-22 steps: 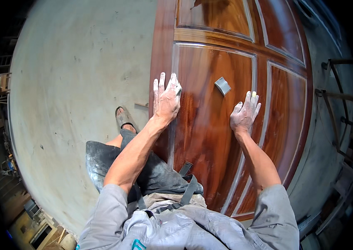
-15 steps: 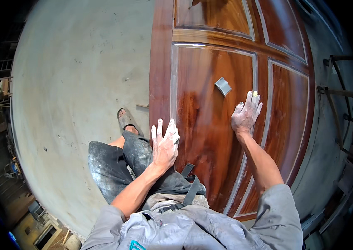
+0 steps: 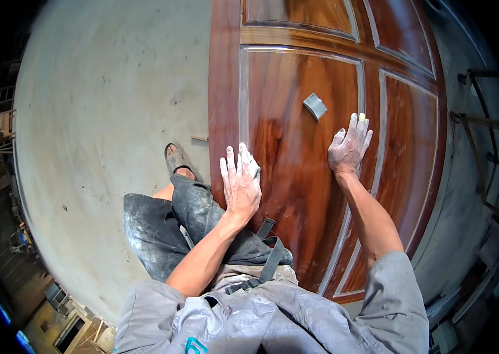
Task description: The person is polishing a large wooden cabinet using a cloth and a small pad. They repeatedly wipe the surface and edges of the cabinet, occasionally dipping the cloth into a bucket of liquid.
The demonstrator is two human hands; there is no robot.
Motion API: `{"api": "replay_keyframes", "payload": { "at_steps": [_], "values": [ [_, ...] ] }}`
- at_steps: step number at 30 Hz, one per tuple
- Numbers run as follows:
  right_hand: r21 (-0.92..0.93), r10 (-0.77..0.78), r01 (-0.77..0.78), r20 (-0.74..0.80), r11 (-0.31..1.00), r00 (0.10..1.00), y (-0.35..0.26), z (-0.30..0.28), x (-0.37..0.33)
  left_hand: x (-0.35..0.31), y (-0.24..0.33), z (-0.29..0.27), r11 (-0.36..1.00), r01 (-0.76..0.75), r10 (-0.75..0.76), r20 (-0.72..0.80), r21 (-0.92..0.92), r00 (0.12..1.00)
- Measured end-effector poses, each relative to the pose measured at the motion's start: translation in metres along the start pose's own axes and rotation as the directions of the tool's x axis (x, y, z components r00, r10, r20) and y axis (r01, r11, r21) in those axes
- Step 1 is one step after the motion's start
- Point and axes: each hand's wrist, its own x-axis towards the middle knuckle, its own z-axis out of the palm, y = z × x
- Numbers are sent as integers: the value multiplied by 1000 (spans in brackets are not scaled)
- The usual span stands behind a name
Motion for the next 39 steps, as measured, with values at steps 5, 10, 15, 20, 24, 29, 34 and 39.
{"api": "replay_keyframes", "payload": {
  "at_steps": [5, 10, 15, 20, 24, 29, 34, 39],
  "values": [
    [-17, -1, 1, 20, 1000, 1000, -1, 3, 2, 11, -41, -8, 985, -153, 151, -30, -81, 988],
    [-13, 3, -2, 94, 1000, 996, -3, -6, -1, 146, -78, -40, 894, -370, 368, -60, -251, 928],
    [21, -9, 6, 157, 1000, 988, -3, -17, 5, 295, -69, -51, 771, -618, 636, 119, -154, 763],
    [20, 9, -13, 198, 1000, 980, -7, -26, 5, 348, -89, -63, 668, -731, 740, 225, -137, 634],
    [33, 10, -18, 226, 999, 974, -7, -29, 6, 362, -82, -66, 646, -743, 755, 293, -176, 587],
    [25, 26, -33, 246, 999, 969, -10, -27, 11, 384, -28, -33, 559, -799, 813, 340, -223, 473],
    [33, 30, -38, 214, 999, 976, -6, -27, 14, 376, -94, -85, 652, -748, 697, 488, -125, 526],
    [29, 33, -40, 209, 999, 977, -7, -27, 10, 390, -5, -34, 560, -800, 791, 427, -215, 439]
  ]
}}
